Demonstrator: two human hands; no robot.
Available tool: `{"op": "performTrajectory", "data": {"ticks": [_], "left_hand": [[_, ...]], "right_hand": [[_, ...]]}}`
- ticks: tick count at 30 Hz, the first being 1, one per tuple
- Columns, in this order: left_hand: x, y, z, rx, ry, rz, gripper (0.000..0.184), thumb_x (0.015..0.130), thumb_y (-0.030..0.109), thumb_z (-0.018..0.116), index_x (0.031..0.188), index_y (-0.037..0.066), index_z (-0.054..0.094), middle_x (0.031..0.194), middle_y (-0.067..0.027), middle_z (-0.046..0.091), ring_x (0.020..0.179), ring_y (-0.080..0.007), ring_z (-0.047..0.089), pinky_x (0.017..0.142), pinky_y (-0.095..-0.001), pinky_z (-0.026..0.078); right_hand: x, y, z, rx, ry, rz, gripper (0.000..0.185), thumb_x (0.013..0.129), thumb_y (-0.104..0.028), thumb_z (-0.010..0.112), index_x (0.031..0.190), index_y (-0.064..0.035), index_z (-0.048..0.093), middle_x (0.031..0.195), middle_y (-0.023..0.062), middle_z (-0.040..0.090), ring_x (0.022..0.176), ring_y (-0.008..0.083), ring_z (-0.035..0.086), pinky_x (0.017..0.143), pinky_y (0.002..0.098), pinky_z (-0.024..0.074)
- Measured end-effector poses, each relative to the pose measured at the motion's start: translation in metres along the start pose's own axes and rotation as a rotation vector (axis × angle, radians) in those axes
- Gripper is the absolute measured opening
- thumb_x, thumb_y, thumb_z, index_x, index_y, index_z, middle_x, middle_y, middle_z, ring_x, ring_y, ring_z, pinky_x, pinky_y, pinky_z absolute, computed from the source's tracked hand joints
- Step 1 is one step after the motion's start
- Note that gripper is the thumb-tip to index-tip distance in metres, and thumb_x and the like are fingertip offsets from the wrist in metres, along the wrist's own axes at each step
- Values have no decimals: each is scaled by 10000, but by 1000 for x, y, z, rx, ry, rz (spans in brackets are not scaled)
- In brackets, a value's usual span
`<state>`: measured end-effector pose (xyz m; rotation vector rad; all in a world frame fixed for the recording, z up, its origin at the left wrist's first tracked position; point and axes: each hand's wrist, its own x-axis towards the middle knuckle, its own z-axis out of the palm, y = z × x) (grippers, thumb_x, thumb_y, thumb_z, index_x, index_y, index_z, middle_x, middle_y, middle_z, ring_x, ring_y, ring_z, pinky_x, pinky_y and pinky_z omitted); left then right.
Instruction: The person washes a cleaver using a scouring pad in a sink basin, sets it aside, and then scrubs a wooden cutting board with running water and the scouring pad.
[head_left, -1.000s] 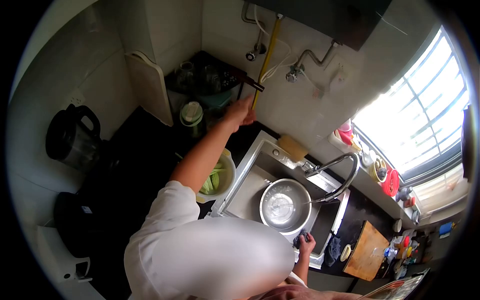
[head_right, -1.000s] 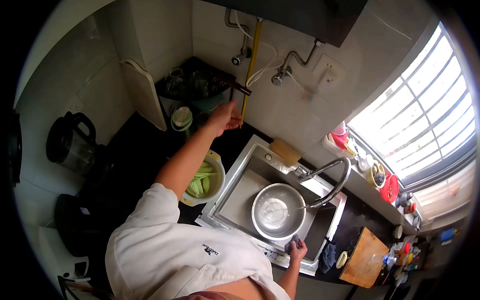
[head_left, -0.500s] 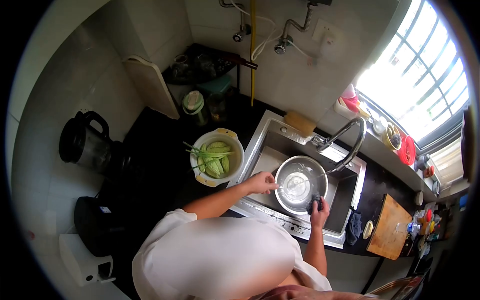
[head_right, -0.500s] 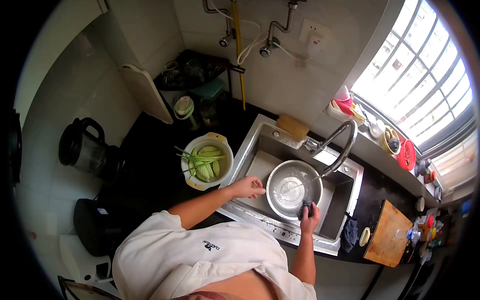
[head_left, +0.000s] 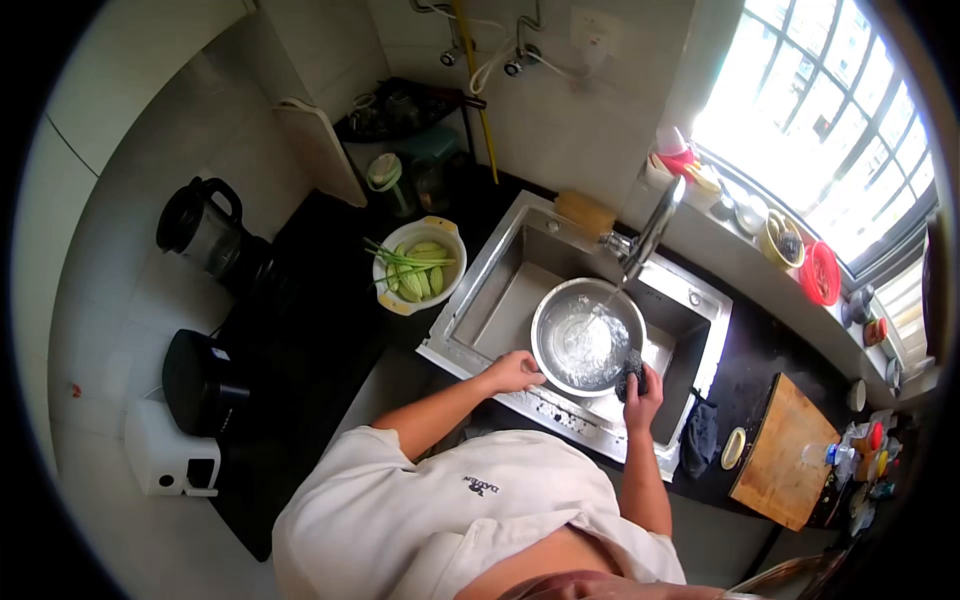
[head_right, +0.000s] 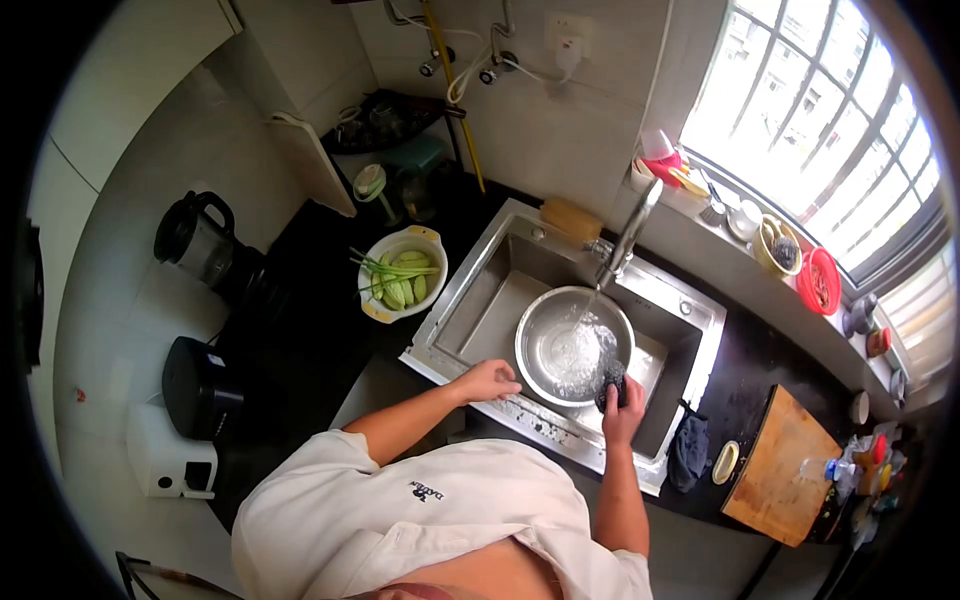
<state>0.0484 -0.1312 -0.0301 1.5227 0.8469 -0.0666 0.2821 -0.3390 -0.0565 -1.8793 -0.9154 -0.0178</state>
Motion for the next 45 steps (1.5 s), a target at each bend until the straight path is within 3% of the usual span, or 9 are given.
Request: {"op": "performTrajectory", "data": {"ticks": [12,17,22,27,31,37,40,43,45], "left_hand": [[-1,-11,46,-107,-17,-85,315,859,186,724,1077,15,572,912,-101,664,769,-176,661,656,-277,527],[31,-21,31,-22,-66,-161,305,853,171,725,1058,7,570,871,-83,647,718,-160,658,629,-263,531],[53,18,63,44,-133,-84,298,869,177,703,1067,0,568,869,-83,647,740,-155,669,617,-232,520],[53,59,132,24,-129,4,277,873,163,692,1062,-2,576,885,-82,659,755,-158,672,633,-239,515],[54,64,196,26,-122,28,281,861,145,703,1063,0,573,871,-81,659,725,-155,665,613,-232,509],[54,75,305,20,-71,5,320,843,124,716,1086,-11,558,925,-113,653,748,-182,671,639,-258,534],[51,80,349,56,-83,22,342,835,120,719,1100,-20,554,946,-125,647,771,-195,677,651,-269,540],[44,72,356,25,-7,47,331,837,115,715,1097,-17,559,943,-121,648,781,-196,680,647,-268,538],[33,66,350,-1,84,-13,309,840,115,716,1079,-7,564,922,-107,649,758,-187,674,631,-256,528]], "right_hand": [[0,42,-40,137,174,327,419,843,-248,697,1157,24,640,1098,175,666,983,242,647,884,340,494],[-11,50,-74,857,429,798,344,941,-159,606,1234,19,581,978,73,659,853,138,630,743,304,536],[-9,58,-136,1215,525,829,239,962,-186,550,1153,-52,598,897,52,670,711,156,660,611,312,554],[1,95,-153,1071,460,844,375,885,-148,670,1218,-7,571,954,87,678,762,160,670,642,328,557],[6,122,-181,52,352,483,458,836,-208,715,1231,-15,585,1083,150,653,996,280,640,876,359,498],[11,200,-256,-69,287,342,520,799,-275,722,1244,-46,581,1207,183,566,1126,361,553,957,403,458],[13,215,-305,-239,-123,448,488,788,-317,718,1165,-20,626,1165,195,604,1088,364,581,924,407,479],[13,236,-365,-101,187,498,435,787,-347,703,1075,-22,669,1073,204,645,1018,368,617,882,416,502],[5,258,-409,-118,559,578,423,766,-332,732,1023,-1,673,890,188,680,793,333,662,714,413,526]]}}
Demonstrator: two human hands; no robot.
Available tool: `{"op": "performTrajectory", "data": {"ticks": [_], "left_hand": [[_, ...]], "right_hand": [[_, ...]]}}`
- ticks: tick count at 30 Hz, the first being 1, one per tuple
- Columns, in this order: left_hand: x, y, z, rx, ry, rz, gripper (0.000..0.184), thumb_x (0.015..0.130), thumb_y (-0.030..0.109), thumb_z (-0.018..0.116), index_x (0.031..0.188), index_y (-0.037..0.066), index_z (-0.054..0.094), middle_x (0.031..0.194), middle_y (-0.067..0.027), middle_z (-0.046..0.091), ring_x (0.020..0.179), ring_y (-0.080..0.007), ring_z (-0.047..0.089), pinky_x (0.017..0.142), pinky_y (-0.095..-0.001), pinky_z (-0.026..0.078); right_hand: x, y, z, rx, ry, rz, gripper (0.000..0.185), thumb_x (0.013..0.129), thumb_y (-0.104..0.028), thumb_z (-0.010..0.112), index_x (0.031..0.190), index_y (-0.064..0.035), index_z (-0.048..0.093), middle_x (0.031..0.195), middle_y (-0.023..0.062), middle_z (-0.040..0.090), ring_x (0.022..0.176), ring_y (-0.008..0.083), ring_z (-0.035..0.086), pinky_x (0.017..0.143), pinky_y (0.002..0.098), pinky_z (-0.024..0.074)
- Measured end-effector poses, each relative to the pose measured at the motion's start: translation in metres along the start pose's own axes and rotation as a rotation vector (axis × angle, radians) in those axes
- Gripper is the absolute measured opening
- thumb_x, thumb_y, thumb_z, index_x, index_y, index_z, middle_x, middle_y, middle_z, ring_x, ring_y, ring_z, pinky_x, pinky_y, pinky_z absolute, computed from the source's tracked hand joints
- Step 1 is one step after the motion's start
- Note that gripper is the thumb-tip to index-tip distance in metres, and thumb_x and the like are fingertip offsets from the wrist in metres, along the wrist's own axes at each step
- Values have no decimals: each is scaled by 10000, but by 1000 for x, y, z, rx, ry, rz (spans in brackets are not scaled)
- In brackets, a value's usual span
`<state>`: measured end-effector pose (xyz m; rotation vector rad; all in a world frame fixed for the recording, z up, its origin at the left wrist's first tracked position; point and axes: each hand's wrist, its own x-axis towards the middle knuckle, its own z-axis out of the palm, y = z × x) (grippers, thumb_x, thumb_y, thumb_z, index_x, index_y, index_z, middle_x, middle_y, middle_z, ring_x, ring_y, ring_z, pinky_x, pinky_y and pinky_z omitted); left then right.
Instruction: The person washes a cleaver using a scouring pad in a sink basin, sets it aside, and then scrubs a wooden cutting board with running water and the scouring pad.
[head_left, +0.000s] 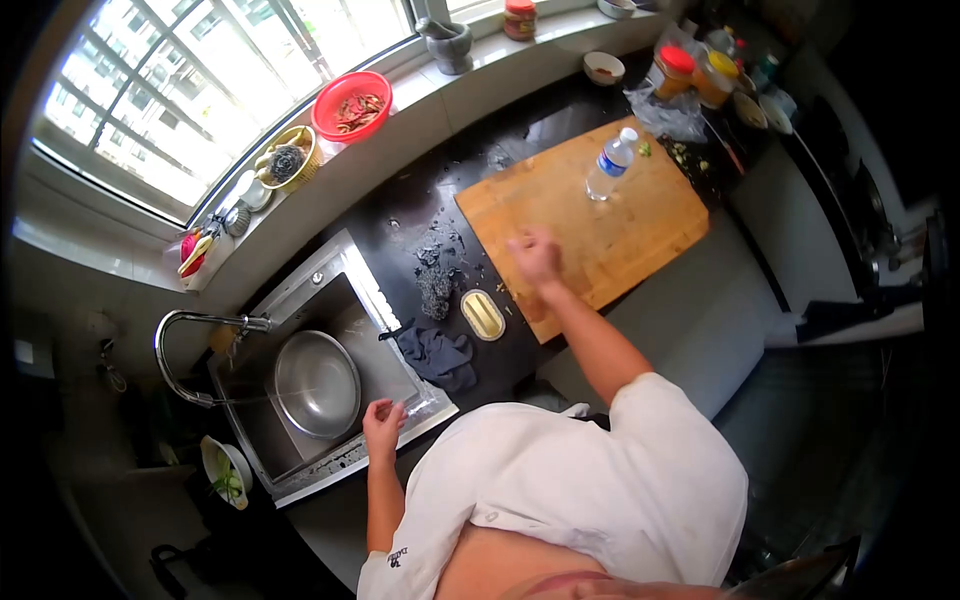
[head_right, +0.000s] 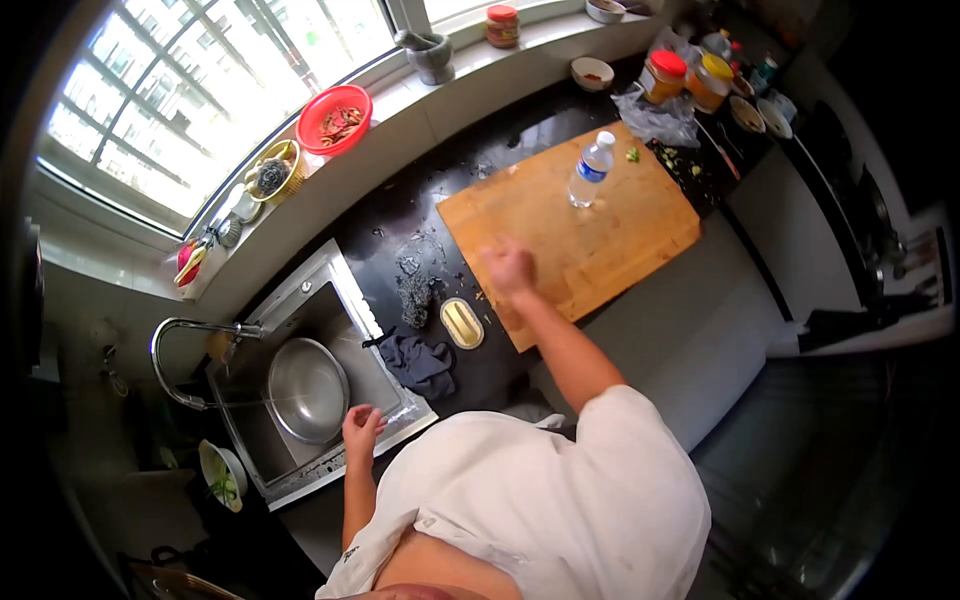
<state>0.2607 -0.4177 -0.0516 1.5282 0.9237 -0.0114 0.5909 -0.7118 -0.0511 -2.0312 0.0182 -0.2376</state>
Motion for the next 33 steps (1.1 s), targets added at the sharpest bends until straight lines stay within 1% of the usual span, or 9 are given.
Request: {"op": "performTrajectory", "data": {"ticks": [1,2,5,8,16,21,24,29,33], "left_hand": [[-8,-6,-7,-22,36,-31,303,841,118,718,1073,-3,565,912,-101,649,749,-183,672,624,-252,525],[-16,-11,-15,-14,70,-53,298,841,126,721,1064,3,566,905,-97,648,743,-181,671,619,-252,524],[-29,-20,-26,16,156,-122,286,842,139,718,1052,16,569,894,-87,650,740,-181,675,603,-252,519],[-28,-26,-27,-20,192,-158,277,841,134,712,1053,24,572,892,-89,655,730,-184,679,600,-251,516],[-4,-18,26,93,-7,-64,256,833,107,713,1016,-9,577,843,-90,644,702,-164,668,577,-247,514],[-22,5,59,22,160,-39,256,847,124,704,1025,-5,574,877,-92,646,732,-176,673,613,-258,521],[-47,9,86,-91,281,-154,261,855,128,698,1043,3,568,884,-83,653,737,-175,672,613,-256,517],[-78,6,138,-100,328,-208,252,856,113,699,1039,-4,570,849,-85,666,712,-167,672,606,-247,511],[-105,16,154,-107,420,-194,236,853,107,701,1024,-4,582,842,-80,666,713,-160,669,616,-253,516]], "right_hand": [[17,25,-15,-85,160,45,436,737,-305,773,1004,22,664,794,179,671,696,308,649,643,419,513],[33,45,-34,-68,223,106,455,724,-289,800,1008,31,648,814,181,655,724,303,641,662,422,507],[77,77,-84,-160,466,98,679,667,-299,851,1182,21,546,1096,186,594,1027,319,582,819,401,487],[113,105,-102,-156,551,56,819,613,-312,884,1258,9,493,1163,187,575,1089,334,549,890,411,467],[160,88,-115,-113,420,73,885,539,-361,909,1250,-18,509,1167,167,604,1069,349,566,932,437,453],[197,103,-112,-199,303,-64,613,560,-294,859,1027,-18,575,996,200,647,921,379,624,827,446,501],[225,96,-109,-189,145,-132,552,567,-276,844,967,-24,560,984,195,648,926,377,625,810,451,500],[291,86,-82,-29,113,-273,602,588,-307,863,1028,-53,539,965,178,659,905,371,643,785,454,503],[343,59,-33,-38,113,-249,634,576,-303,880,1048,-56,535,994,181,660,935,371,642,801,455,504]]}}
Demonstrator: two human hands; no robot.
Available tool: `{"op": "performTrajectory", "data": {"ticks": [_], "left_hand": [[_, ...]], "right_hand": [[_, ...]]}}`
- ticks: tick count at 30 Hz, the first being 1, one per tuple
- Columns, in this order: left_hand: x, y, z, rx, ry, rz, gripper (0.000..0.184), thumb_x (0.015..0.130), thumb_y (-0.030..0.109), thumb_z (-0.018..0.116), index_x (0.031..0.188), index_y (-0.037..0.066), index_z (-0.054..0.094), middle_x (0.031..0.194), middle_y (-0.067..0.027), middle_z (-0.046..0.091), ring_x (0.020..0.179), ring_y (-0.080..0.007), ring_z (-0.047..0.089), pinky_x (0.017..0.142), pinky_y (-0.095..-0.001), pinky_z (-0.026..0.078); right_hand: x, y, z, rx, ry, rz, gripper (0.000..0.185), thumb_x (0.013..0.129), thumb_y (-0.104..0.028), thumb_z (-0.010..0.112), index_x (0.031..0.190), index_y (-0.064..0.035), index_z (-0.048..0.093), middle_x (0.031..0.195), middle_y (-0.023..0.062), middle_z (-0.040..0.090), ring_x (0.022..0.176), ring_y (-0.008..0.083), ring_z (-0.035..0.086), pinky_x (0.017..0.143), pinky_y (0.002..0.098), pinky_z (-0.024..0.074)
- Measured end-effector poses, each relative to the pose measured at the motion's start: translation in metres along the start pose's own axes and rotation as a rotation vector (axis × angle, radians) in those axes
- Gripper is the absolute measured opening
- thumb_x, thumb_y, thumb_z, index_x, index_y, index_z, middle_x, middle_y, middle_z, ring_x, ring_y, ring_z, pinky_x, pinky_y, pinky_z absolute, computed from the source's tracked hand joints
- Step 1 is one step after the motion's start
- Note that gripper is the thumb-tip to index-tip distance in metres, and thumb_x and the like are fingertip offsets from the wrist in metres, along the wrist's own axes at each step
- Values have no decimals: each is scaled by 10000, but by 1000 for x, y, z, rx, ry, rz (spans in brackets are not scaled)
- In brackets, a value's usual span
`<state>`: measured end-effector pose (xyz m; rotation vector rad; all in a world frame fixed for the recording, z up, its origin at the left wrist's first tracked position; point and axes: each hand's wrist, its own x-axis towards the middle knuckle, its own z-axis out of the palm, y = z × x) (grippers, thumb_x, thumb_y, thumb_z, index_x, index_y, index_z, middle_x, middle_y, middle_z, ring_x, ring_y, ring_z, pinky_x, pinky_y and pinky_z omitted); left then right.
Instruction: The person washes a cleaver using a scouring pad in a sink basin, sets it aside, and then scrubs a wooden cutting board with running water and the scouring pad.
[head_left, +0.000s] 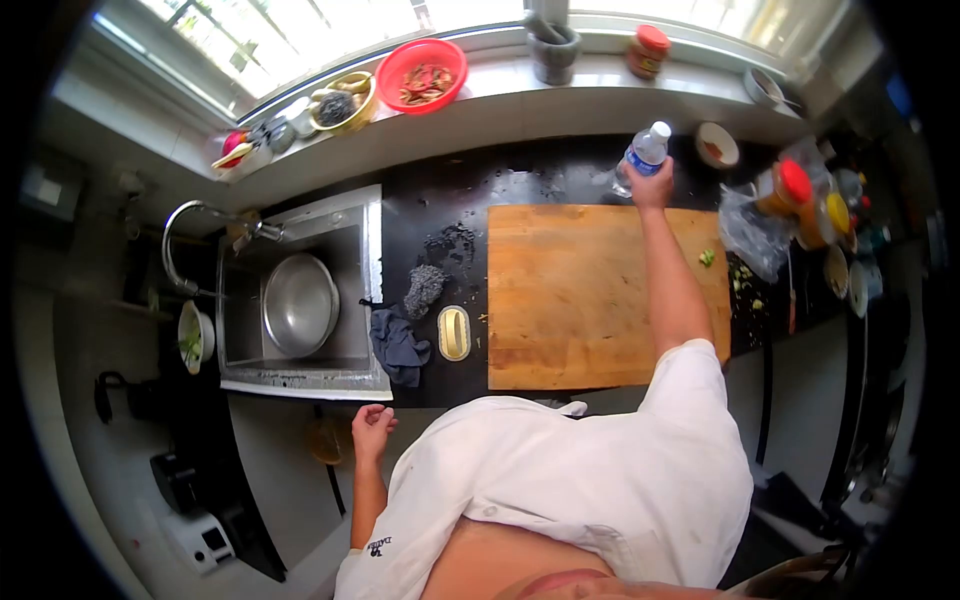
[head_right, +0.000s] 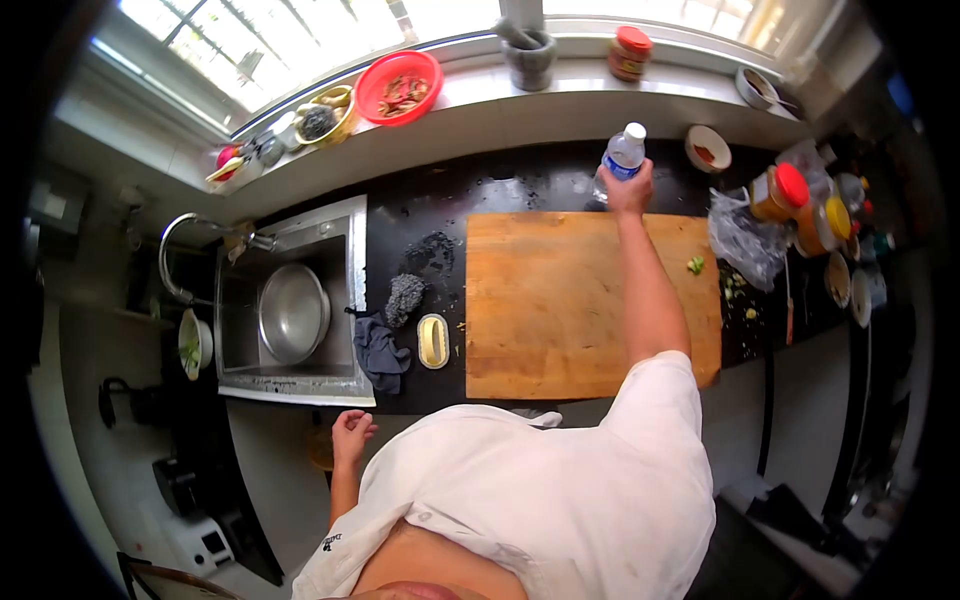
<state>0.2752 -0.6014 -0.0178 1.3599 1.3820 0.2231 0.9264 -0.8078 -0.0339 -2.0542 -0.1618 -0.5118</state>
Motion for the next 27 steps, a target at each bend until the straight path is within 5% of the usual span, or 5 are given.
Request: {"op": "performTrajectory", "data": {"ticks": [13,17,23,27], "left_hand": [[-51,-25,-15,-159,268,-137,255,846,138,716,1027,12,586,837,-69,663,706,-134,651,583,-240,487],[-35,-24,-13,-141,238,-138,268,832,150,731,1019,14,596,835,-66,663,701,-129,648,591,-247,495],[16,-27,-21,-73,133,-43,276,827,152,731,1024,6,603,845,-73,671,714,-138,656,609,-257,505],[61,-26,-25,-70,-73,34,251,851,126,701,1037,-4,593,875,-96,677,746,-147,660,639,-256,512]], "right_hand": [[52,44,126,-208,-206,98,887,524,-478,901,1221,-67,537,1167,172,644,1094,356,612,948,431,468],[49,63,106,-89,-365,28,931,558,-444,903,1297,-26,519,1187,141,643,1089,270,621,943,383,474],[-38,74,2,-96,-361,-5,574,739,-288,827,1184,1,609,1109,130,651,966,215,623,879,327,491],[-141,101,-105,-302,-314,-37,534,751,-307,790,1137,18,614,1078,179,643,984,279,614,863,391,492]]}}
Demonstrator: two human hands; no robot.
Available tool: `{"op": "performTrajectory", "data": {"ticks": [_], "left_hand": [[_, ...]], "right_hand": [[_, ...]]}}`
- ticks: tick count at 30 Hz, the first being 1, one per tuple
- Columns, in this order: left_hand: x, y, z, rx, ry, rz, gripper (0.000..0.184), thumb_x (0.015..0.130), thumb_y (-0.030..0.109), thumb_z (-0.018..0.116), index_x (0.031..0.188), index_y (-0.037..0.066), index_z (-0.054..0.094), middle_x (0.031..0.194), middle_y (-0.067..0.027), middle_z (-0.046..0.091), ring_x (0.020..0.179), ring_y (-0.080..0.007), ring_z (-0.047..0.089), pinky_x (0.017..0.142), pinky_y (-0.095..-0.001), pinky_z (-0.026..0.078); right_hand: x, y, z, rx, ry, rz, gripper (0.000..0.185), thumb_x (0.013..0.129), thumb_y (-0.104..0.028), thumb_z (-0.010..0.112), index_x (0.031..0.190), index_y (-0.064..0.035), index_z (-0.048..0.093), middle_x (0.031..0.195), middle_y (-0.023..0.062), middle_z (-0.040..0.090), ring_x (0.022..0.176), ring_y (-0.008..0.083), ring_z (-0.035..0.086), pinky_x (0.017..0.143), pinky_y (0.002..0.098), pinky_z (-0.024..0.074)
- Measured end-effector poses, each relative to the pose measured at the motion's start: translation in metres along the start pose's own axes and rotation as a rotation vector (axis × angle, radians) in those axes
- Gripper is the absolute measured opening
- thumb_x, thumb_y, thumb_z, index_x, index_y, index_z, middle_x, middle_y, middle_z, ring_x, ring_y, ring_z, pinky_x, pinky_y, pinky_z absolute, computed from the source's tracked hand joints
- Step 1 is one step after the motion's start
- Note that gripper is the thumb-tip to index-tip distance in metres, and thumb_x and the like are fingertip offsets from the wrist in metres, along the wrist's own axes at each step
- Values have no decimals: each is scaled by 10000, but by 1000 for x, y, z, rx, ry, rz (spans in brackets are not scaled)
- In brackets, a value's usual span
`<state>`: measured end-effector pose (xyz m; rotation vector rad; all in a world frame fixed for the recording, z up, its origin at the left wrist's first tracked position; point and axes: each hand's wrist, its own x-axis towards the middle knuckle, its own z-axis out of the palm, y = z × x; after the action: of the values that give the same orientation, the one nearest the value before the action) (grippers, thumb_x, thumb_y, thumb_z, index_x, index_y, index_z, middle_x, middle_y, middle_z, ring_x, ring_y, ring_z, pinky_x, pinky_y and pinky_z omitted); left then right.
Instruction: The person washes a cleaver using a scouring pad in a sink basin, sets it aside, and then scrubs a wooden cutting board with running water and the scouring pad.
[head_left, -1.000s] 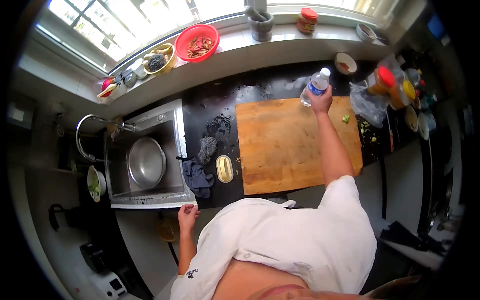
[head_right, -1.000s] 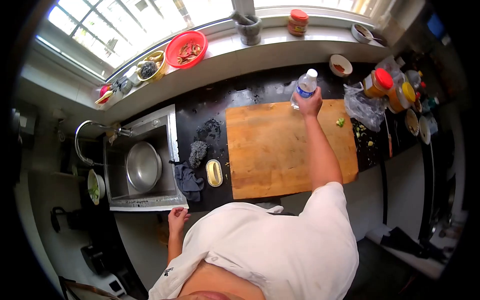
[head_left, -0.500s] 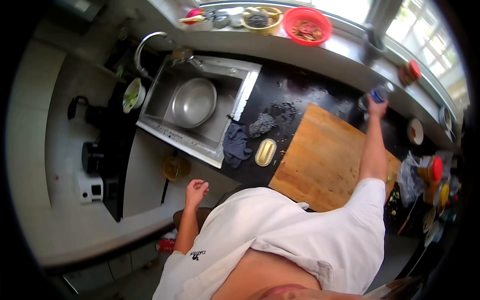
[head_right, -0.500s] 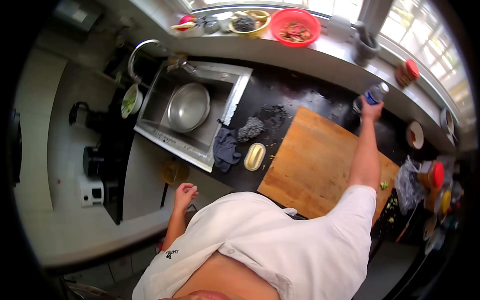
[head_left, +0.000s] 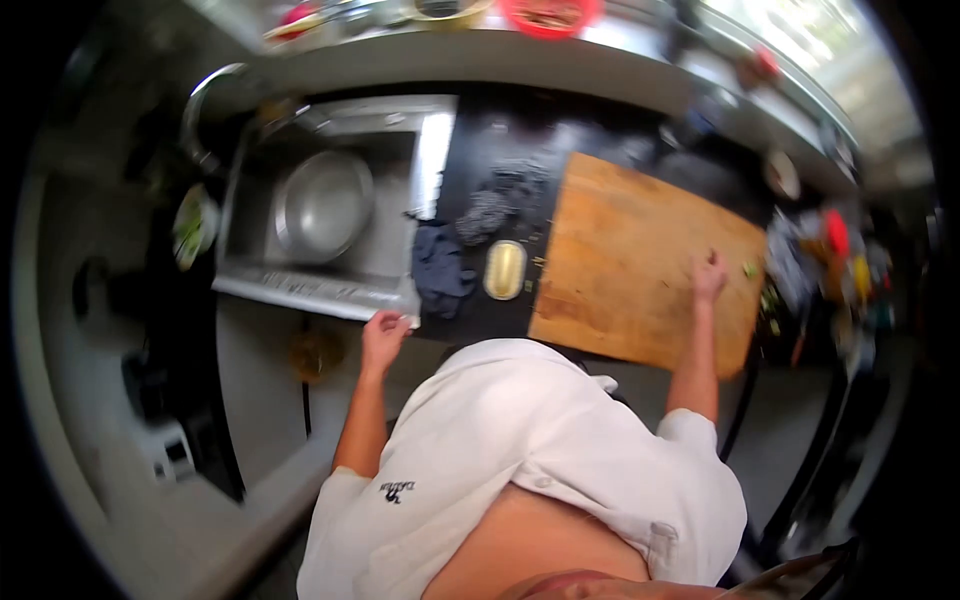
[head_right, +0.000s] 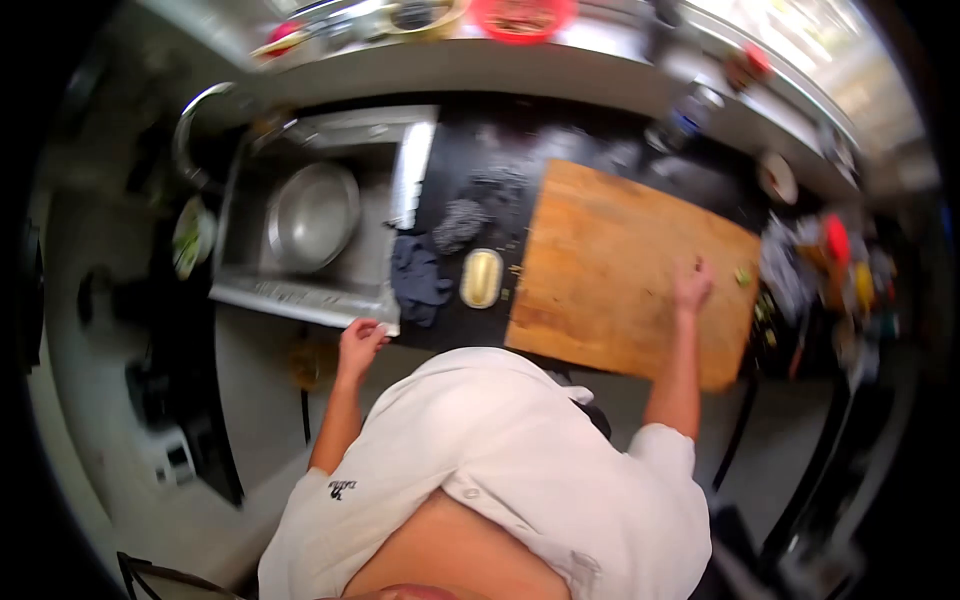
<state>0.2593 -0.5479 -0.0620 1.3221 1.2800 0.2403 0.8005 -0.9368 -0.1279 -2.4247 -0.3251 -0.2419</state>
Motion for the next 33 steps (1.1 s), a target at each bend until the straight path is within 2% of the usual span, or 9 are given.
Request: {"op": "performTrajectory", "data": {"ticks": [4,9,13,20,21,24,25,29,33], "left_hand": [[24,18,17,71,-290,-14,238,872,149,693,1023,-6,596,878,-88,673,756,-159,671,639,-256,517],[30,48,62,113,-693,-150,270,876,157,687,1064,-17,604,941,-90,667,827,-180,676,733,-271,545],[17,66,104,164,-776,-271,340,907,156,659,1172,-32,560,1021,-96,651,906,-175,657,799,-267,541],[-10,58,180,116,-650,-255,626,879,197,699,1372,-64,414,1245,-101,565,1161,-176,532,960,-306,448],[-15,53,190,88,-620,-285,627,874,188,697,1379,-49,410,1252,-85,551,1159,-158,504,925,-295,437],[-23,39,219,65,-521,-265,583,865,180,699,1344,-34,444,1135,-44,575,963,-107,532,755,-232,433],[-27,40,230,78,-491,-232,538,846,203,719,1274,-18,479,918,-3,557,687,-73,475,556,-210,355],[-32,50,255,277,-293,-248,585,782,313,784,1179,3,486,714,32,447,463,-74,328,412,-235,246],[-40,66,265,497,-235,-218,653,760,390,790,1185,2,483,858,-43,526,680,-150,492,613,-292,416]], "right_hand": [[-123,1,-75,-281,84,203,514,713,-310,792,1081,6,621,1037,199,627,1005,369,586,902,428,472],[-218,40,-129,-325,53,566,503,693,-339,811,1061,-48,629,1067,178,618,1054,351,566,931,423,458],[-231,46,-157,-302,65,705,497,725,-324,795,1105,-58,616,1143,172,593,1105,344,555,943,417,459],[-154,89,-176,-276,154,647,512,750,-327,768,1145,-47,602,1183,174,575,1126,342,548,952,417,459],[-144,99,-177,-273,149,646,524,753,-341,761,1155,-45,600,1187,177,575,1128,343,547,954,419,459],[-115,124,-179,-328,24,731,590,761,-426,730,1175,-31,591,1190,188,574,1134,345,545,955,423,460],[-112,123,-181,-334,-28,759,610,763,-456,719,1176,-26,591,1199,193,571,1140,346,544,956,422,461],[-99,140,-182,-327,-74,757,656,765,-563,686,1109,-10,614,1150,213,613,1099,360,577,924,435,472],[-90,159,-193,-144,-192,719,690,783,-628,651,1044,10,635,1019,227,668,1012,385,622,869,443,484]]}}
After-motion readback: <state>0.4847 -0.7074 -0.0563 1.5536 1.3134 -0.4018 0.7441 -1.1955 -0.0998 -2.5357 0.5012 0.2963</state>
